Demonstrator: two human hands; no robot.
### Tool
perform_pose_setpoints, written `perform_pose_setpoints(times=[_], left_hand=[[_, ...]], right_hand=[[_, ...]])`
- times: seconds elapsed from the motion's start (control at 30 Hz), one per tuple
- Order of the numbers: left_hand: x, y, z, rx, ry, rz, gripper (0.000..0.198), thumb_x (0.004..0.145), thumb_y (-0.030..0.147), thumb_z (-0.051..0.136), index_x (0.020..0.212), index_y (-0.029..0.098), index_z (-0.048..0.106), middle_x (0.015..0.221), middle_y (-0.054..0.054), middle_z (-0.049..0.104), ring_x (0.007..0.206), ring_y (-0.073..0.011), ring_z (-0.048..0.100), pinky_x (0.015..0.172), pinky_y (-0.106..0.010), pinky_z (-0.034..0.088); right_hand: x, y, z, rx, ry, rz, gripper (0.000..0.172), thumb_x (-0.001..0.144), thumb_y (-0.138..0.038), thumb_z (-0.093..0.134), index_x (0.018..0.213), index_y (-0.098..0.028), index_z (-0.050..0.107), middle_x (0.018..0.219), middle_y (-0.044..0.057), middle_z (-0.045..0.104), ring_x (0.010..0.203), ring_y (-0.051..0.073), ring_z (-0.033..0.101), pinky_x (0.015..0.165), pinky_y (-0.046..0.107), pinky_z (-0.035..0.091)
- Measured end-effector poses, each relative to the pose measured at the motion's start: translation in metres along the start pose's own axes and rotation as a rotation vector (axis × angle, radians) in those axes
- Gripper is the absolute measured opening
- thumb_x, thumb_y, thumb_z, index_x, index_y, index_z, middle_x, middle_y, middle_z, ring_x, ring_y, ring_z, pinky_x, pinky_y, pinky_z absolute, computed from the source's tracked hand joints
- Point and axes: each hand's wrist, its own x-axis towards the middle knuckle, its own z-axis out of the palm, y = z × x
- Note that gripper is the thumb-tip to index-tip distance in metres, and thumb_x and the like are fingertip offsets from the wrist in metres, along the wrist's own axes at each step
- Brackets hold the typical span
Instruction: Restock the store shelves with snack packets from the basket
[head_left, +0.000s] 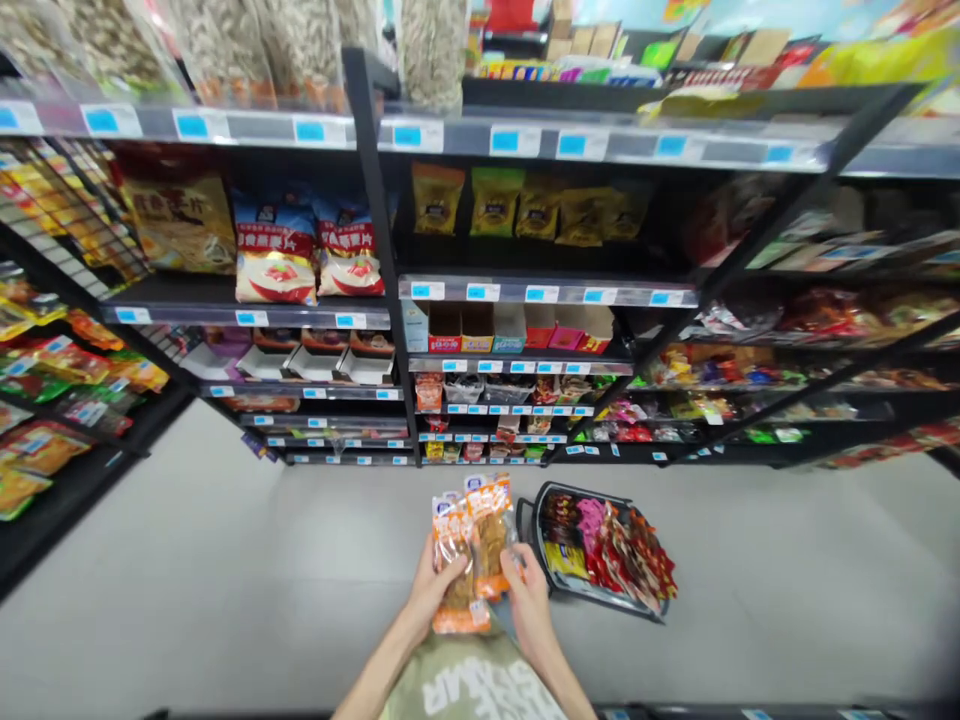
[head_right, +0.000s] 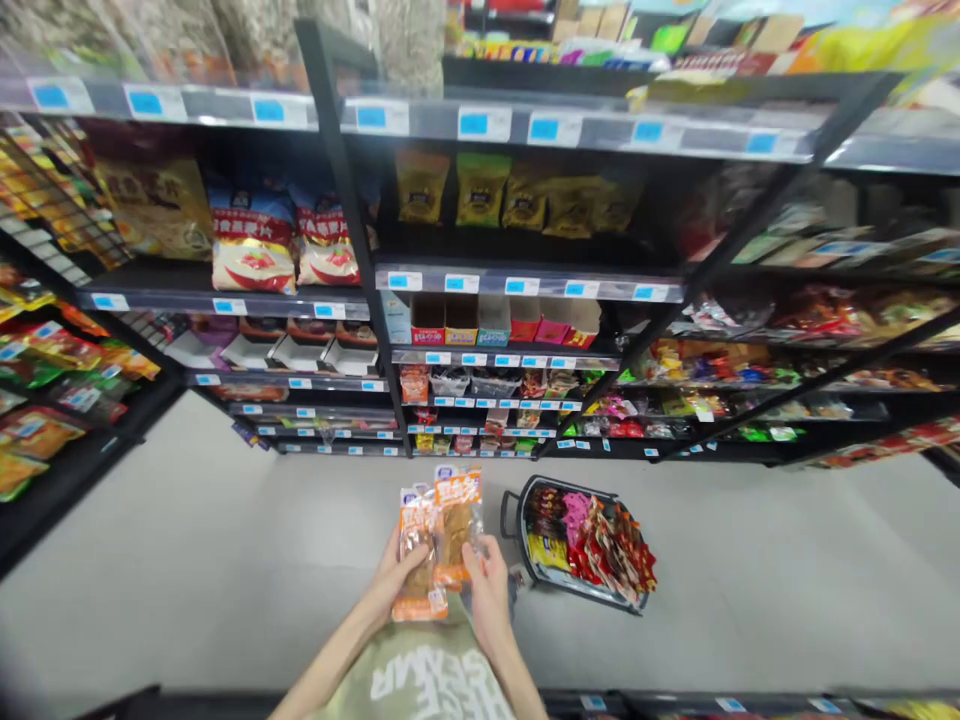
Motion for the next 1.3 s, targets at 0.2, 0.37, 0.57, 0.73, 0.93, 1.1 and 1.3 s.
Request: perform_pose_setpoints(times=[0.2,0.37,0.57,0.73,0.93,1.1,1.3], left_hand=[[0.006,0.003,-0.002,-0.110,0.061,-0.068,0.071,0.070,0.040,0.082,0.131,0.023,0.050,0.125,-0.010,0.068,0.108,-0.0271,0.068,0.094,-0.040,0.054],[0.010,0.010,-0.005,-0.200,0.102,-0.132,0.065,0.069,0.045,0.080,0.123,0.022,0.052,0.109,-0.007,0.072,0.088,-0.0245,0.072,0.084,-0.041,0.057],[0.013,0.011,0.000,0.005,-0.053,-0.048,0.075,0.069,0.043,0.082,0.132,0.023,0.048,0.127,-0.009,0.065,0.114,-0.0277,0.063,0.098,-0.039,0.051],[0.009,0.010,0.004,0.273,-0.190,0.103,0.066,0.079,0.038,0.075,0.134,0.019,0.044,0.133,-0.011,0.060,0.121,-0.0271,0.058,0.106,-0.040,0.044],[-0.008,0.002,0.001,0.447,-0.151,0.153,0.058,0.079,0.040,0.073,0.130,0.022,0.052,0.128,-0.011,0.063,0.119,-0.0305,0.057,0.106,-0.040,0.042],[-0.018,-0.001,-0.006,0.598,-0.126,0.243,0.059,0.084,0.043,0.067,0.136,0.022,0.050,0.137,-0.013,0.055,0.130,-0.0300,0.050,0.114,-0.041,0.034],[-0.030,0.009,-0.005,0.613,-0.258,-0.003,0.074,0.094,0.058,0.046,0.155,0.024,0.023,0.156,-0.010,0.039,0.145,-0.0257,0.034,0.122,-0.041,0.023]], right_hand=[[0.005,-0.006,-0.001,0.128,0.090,0.065,0.060,0.077,-0.046,0.076,0.127,-0.030,0.047,0.104,0.003,0.073,0.089,0.022,0.071,0.081,0.037,0.057],[0.018,-0.006,-0.013,0.023,0.169,-0.028,0.071,0.072,-0.037,0.080,0.133,-0.024,0.047,0.120,0.010,0.068,0.103,0.027,0.068,0.087,0.042,0.057],[0.024,0.000,-0.015,-0.127,-0.048,0.023,0.045,0.068,-0.026,0.074,0.113,-0.024,0.065,0.115,0.004,0.072,0.110,0.026,0.065,0.096,0.038,0.052],[0.020,0.003,-0.006,0.039,-0.097,0.151,0.044,0.080,-0.049,0.067,0.116,-0.025,0.065,0.121,0.007,0.070,0.111,0.027,0.066,0.092,0.041,0.055],[0.011,0.005,-0.005,0.001,-0.316,0.150,0.063,0.061,-0.042,0.089,0.115,-0.020,0.065,0.116,0.012,0.072,0.107,0.031,0.068,0.098,0.046,0.052],[-0.006,0.012,0.005,0.031,-0.435,0.210,0.066,0.056,-0.040,0.091,0.114,-0.020,0.067,0.111,0.012,0.074,0.102,0.032,0.070,0.095,0.049,0.052],[-0.016,0.019,0.018,0.011,-0.399,0.223,0.059,0.045,-0.044,0.091,0.097,-0.021,0.074,0.090,0.006,0.078,0.086,0.033,0.073,0.084,0.045,0.055]])
